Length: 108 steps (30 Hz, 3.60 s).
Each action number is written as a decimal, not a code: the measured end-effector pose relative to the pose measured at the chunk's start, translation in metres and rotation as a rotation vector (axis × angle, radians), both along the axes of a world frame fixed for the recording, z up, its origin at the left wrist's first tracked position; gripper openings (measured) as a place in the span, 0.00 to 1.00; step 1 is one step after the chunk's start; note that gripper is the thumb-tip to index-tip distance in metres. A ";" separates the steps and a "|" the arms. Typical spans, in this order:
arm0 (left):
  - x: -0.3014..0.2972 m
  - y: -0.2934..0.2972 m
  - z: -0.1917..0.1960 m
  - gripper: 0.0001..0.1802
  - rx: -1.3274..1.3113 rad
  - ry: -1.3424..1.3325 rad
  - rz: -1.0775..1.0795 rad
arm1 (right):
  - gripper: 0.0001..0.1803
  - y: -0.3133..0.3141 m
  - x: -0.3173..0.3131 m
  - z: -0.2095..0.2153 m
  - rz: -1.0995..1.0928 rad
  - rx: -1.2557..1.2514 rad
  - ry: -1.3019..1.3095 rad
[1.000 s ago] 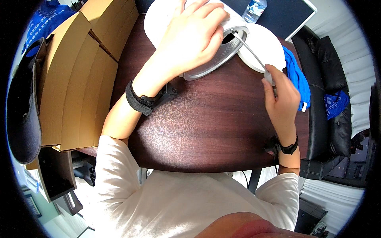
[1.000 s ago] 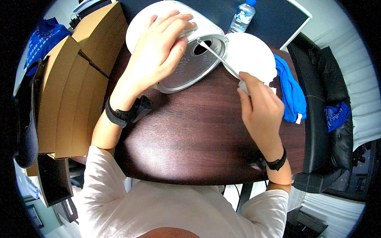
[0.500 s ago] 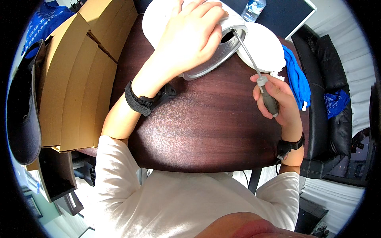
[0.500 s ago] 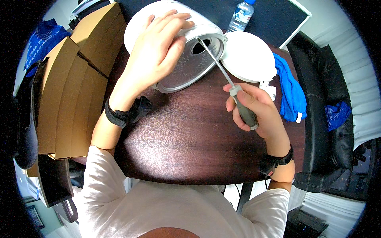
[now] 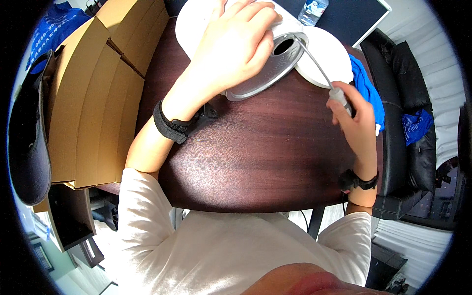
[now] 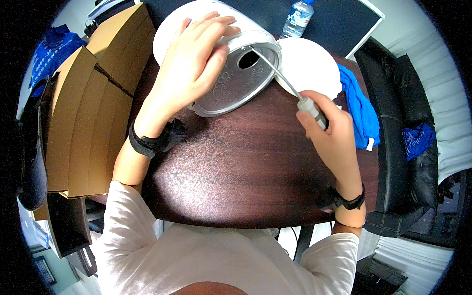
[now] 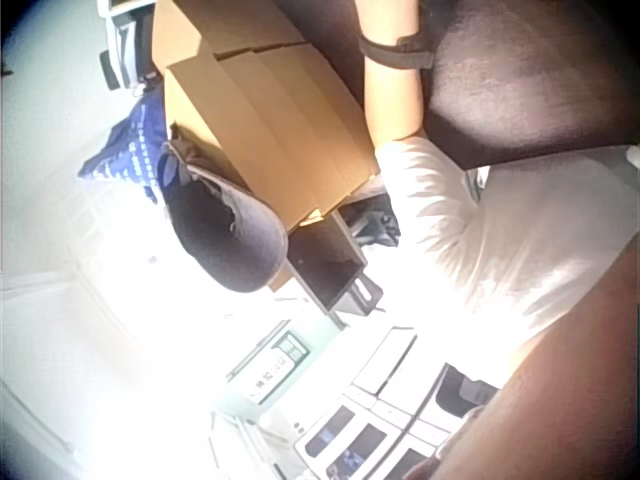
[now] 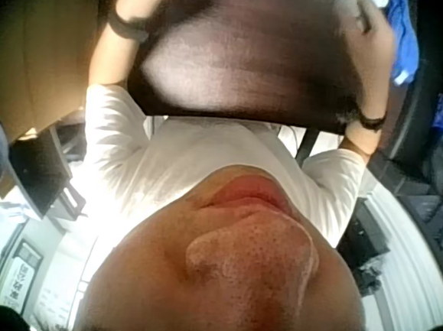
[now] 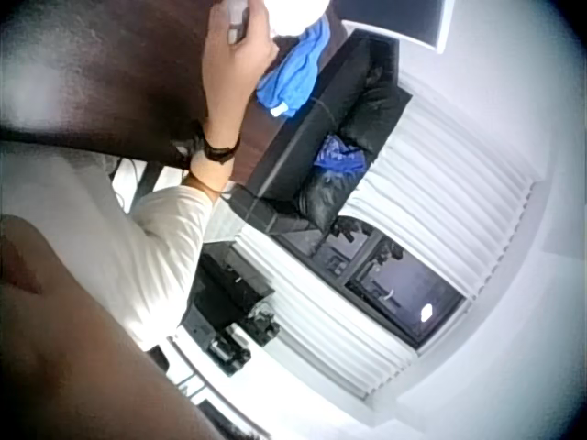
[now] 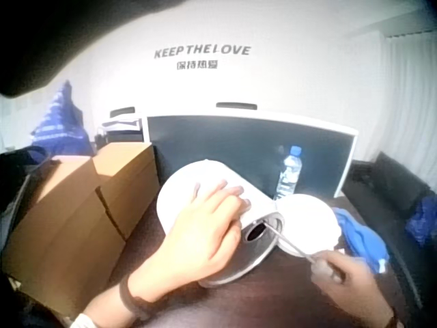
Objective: The person uses a screwdriver to remove screws from the lid of a white appliance, likely a rice cooker. They carefully unscrew multiple fasteners around the rim and lift the lid to separate it from the main body.
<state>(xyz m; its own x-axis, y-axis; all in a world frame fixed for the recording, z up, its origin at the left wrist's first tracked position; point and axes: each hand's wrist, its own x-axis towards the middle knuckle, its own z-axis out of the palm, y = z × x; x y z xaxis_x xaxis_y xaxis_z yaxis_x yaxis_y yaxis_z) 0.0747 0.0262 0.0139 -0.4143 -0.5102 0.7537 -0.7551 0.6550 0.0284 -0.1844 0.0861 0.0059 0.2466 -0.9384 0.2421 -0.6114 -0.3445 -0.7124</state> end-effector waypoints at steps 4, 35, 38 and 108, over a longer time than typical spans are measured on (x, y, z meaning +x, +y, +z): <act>0.002 -0.002 0.000 0.17 0.009 0.012 0.007 | 0.18 0.001 -0.004 -0.001 0.172 0.524 -0.454; -0.004 0.002 0.001 0.17 -0.020 -0.051 0.050 | 0.14 0.002 0.007 -0.012 0.113 0.185 -0.195; -0.003 0.002 0.000 0.16 -0.018 -0.037 0.057 | 0.14 0.002 0.016 -0.015 -0.042 -0.330 0.187; -0.006 0.002 -0.002 0.17 -0.036 -0.004 0.062 | 0.23 0.001 0.006 -0.017 0.426 0.712 -0.847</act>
